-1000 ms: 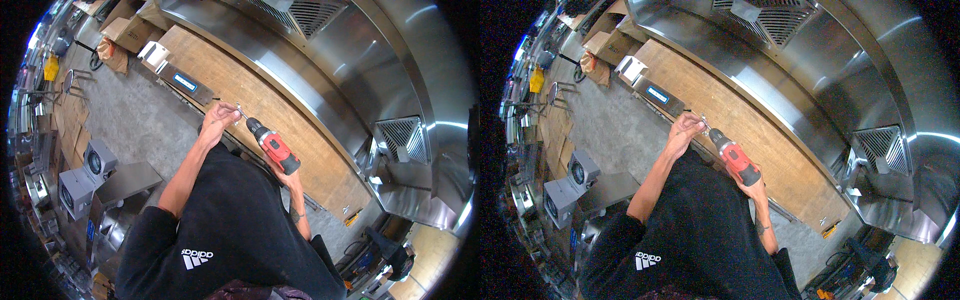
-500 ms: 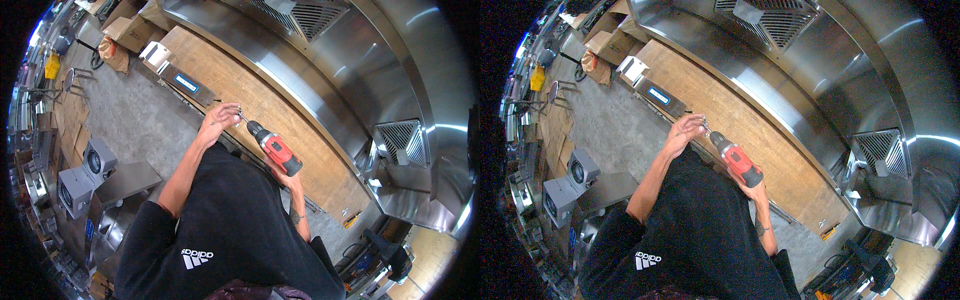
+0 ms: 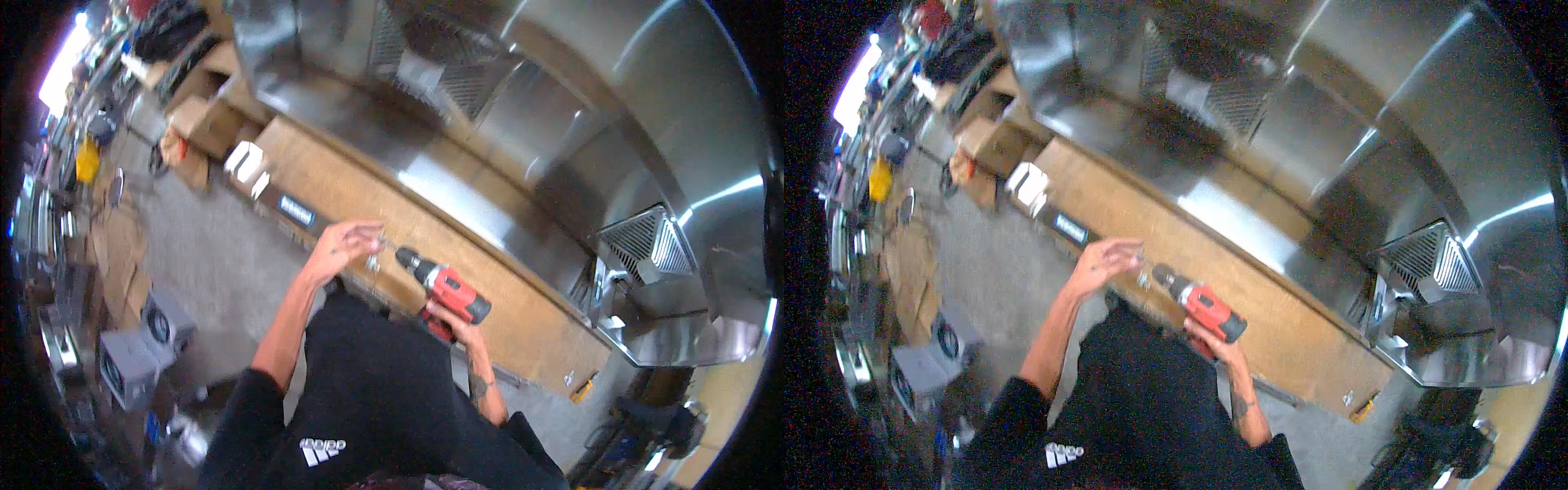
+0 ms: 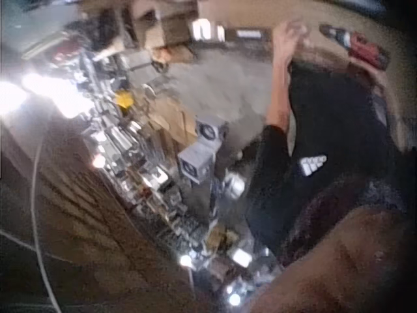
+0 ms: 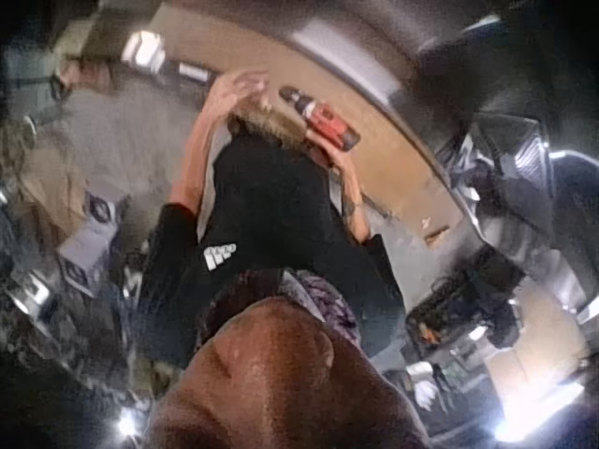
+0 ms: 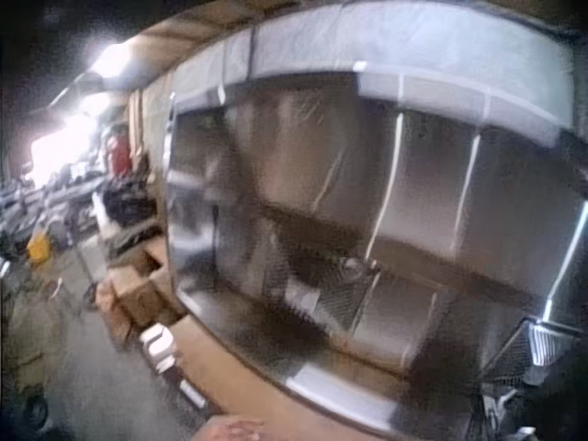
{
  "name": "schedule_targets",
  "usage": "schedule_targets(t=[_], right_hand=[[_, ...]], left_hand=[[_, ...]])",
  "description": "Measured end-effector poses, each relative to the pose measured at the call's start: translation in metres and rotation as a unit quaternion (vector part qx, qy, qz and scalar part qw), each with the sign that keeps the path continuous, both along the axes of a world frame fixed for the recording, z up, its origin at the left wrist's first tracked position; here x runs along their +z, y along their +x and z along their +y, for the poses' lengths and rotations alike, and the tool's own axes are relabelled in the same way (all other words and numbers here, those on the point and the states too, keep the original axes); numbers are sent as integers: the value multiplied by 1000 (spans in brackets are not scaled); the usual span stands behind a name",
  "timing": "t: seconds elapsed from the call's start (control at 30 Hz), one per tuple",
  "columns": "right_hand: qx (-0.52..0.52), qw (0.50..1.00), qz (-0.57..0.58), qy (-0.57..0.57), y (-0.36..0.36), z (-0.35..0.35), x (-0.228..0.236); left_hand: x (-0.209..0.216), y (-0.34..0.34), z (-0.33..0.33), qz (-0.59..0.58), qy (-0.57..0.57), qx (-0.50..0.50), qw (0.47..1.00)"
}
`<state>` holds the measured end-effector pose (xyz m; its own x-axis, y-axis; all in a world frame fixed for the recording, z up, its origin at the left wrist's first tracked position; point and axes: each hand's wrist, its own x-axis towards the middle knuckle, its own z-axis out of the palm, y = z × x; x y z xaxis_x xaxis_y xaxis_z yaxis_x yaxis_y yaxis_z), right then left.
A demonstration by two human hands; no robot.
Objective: The person uses pliers to bend small metal pieces, then uses a cordless drill to fasten screws into a stainless steel fixture mounted above a wooden workbench. The person repeatedly picks up screws, aligns them, and drives them into the fixture.
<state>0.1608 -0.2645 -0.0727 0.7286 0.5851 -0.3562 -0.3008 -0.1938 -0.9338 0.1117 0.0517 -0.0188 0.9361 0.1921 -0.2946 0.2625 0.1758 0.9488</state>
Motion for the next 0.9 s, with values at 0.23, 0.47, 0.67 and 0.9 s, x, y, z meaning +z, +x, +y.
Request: schedule_targets(t=[0.23,0.47,0.67,0.9], right_hand=[[-56,970,74,224,52,50,32],[-96,941,-24,324,134,110,99],[-77,907,-29,413,192,166,157],[-54,861,-39,504,240,233,206]], left_hand=[[99,74,26,-91,3,-42,995],[215,163,24,-203,123,14,971],[259,225,33,-310,32,83,947],[302,283,67,-405,-6,72,911]])
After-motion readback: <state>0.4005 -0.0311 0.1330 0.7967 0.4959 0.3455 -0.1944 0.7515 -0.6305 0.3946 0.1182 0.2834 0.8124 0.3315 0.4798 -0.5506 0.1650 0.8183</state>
